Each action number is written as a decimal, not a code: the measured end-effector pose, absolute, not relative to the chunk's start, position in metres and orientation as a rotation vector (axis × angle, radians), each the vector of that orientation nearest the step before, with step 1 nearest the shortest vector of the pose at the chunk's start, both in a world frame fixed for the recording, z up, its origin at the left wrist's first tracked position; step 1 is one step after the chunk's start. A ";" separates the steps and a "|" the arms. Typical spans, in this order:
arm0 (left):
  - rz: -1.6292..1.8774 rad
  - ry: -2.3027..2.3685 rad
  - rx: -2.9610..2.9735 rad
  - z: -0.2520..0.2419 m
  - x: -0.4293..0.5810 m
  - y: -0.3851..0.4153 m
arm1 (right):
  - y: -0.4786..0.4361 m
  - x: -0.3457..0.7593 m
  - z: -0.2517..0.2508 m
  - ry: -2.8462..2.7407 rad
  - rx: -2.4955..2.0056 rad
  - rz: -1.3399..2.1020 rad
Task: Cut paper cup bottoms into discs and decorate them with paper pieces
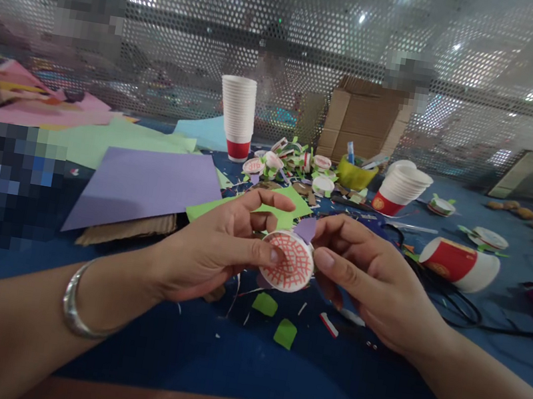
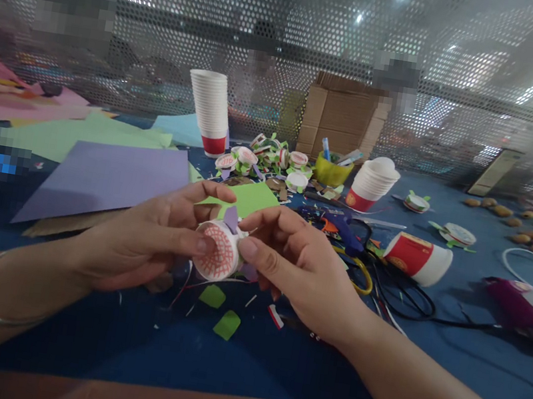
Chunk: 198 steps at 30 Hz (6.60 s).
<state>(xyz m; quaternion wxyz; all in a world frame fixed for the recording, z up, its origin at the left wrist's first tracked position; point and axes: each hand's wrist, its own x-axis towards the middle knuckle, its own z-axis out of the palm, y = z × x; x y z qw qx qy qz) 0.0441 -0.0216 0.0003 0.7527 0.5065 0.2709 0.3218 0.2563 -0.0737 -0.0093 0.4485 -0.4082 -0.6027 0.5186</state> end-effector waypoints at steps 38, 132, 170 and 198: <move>0.890 0.654 1.081 -0.008 0.043 -0.008 | -0.071 0.258 -0.012 -1.649 -1.301 0.770; 0.695 0.688 1.230 -0.010 0.047 -0.025 | -0.085 0.252 -0.010 -2.040 -1.114 0.316; 0.886 0.780 1.070 -0.005 0.048 -0.033 | -0.077 0.250 -0.013 -1.984 -1.205 0.039; 0.666 0.768 1.573 -0.025 0.039 -0.034 | 0.123 0.256 0.032 -1.764 -1.865 0.406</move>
